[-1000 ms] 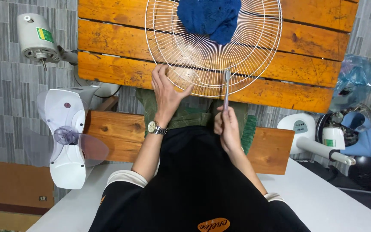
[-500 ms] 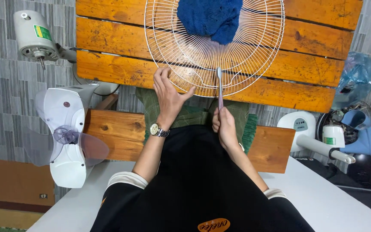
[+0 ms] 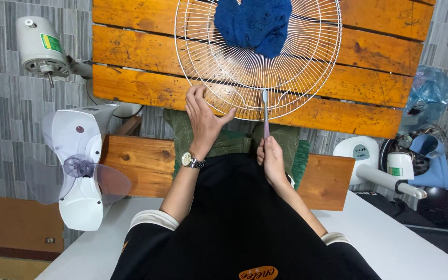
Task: Cleaning a fan grill with a toothbrush
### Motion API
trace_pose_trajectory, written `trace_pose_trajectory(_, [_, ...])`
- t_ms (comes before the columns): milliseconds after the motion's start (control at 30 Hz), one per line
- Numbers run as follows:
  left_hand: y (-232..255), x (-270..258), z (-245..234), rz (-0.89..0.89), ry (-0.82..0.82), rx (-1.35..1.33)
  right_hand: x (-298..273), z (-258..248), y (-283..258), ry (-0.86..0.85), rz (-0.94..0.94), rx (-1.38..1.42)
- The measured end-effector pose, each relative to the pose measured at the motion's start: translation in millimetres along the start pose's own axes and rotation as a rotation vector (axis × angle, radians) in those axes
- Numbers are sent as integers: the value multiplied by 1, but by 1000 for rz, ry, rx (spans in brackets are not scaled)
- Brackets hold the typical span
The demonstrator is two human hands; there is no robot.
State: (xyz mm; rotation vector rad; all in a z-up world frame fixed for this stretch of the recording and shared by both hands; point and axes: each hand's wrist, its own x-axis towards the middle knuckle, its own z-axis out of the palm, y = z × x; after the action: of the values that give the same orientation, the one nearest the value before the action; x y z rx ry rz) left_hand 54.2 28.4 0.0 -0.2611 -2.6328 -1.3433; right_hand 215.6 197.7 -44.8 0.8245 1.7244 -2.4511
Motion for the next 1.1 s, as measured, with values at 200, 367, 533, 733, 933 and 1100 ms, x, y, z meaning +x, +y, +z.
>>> trace_pose_trajectory(200, [-5,0,3,7,8,22,19,18,-44,11,-108,20])
trace_pose_trajectory(367, [-3,0,2,11,17,15,11,8,-18,-26,-71,-73])
trace_pose_trajectory(533, [-4,1,3,22,21,2,5,-5,0,-34,3,-86])
trace_pose_trajectory(733, [-4,1,2,21,6,4,24,12,-12,-12,-23,-18])
trace_pose_trajectory(933, [-3,1,2,3,-5,-1,4,-3,10,-14,20,-100])
trace_pose_trajectory(1100, [-5,0,3,18,4,22,18,-3,-14,-8,9,-136])
